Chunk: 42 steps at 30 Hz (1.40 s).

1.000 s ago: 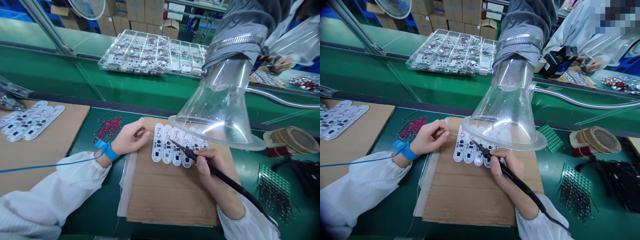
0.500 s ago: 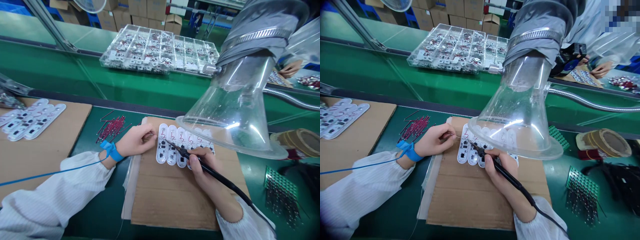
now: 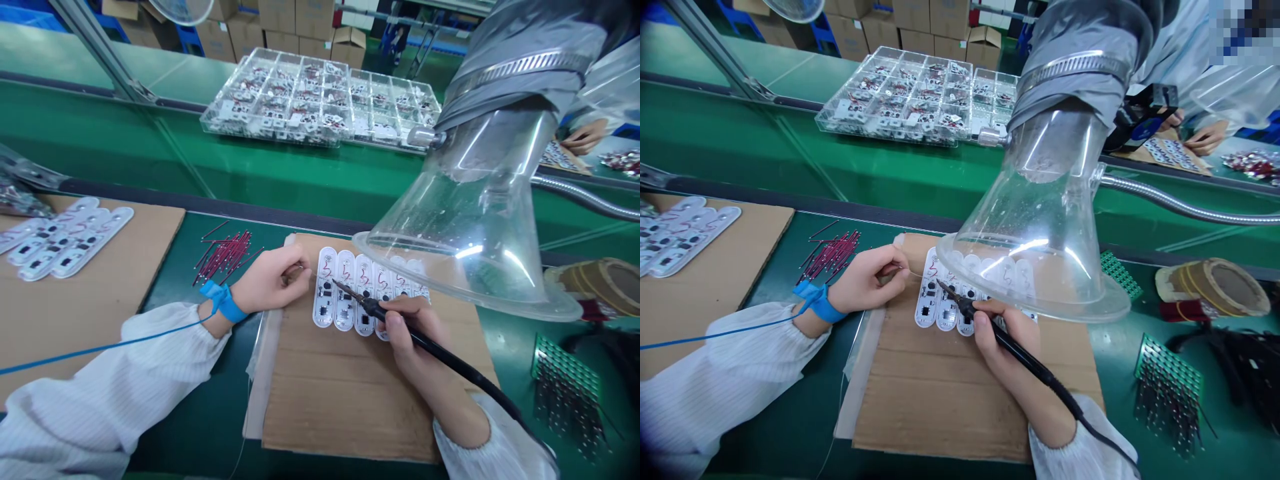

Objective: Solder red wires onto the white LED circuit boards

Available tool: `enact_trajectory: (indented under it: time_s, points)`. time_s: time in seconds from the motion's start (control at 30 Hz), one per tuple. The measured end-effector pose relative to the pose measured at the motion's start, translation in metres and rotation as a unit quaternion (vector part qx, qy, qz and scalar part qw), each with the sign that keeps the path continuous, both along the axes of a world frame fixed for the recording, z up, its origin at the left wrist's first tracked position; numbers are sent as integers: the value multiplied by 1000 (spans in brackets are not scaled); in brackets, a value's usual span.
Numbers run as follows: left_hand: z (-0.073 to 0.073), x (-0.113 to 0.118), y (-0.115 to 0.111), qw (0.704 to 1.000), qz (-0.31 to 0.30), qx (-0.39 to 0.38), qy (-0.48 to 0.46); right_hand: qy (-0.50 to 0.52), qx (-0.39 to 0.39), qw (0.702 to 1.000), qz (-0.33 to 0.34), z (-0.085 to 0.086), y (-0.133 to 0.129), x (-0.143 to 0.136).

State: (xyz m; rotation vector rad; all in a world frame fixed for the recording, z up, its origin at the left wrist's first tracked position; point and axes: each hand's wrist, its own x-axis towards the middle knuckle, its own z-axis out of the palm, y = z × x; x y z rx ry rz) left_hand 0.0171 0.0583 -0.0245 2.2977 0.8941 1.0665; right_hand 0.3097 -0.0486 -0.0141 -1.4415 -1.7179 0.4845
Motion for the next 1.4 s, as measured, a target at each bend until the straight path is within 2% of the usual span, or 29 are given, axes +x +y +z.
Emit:
enact_trajectory:
  time_s: [0.1,0.23,0.4,0.6,0.8,1.13,1.3,1.4]
  points:
    - [1,0,1,1000,14,11,1,37,-7,999,-8,-2,-2,1]
    - [1,0,1,1000,17,9,7,18,-31,999,5,5,1,-8]
    - [2,1,1,1000,9,4,6,-1,-11,999,35,12,6,-15]
    - [2,1,1,1000,3,-4,23,-9,1,999,39,8,7,-14]
    - [-2,0,1,999,-8,-16,46,-24,-1,999,42,12,9,-16]
    - [0,-4,1,1000,-10,-19,-8,-13,-19,999,46,13,7,-13]
    - [10,0,-4,993,-11,-86,-78,60,28,998,8,12,-6,1]
    - [23,15,-20,989,-78,-101,-76,82,37,996,29,19,-17,7]
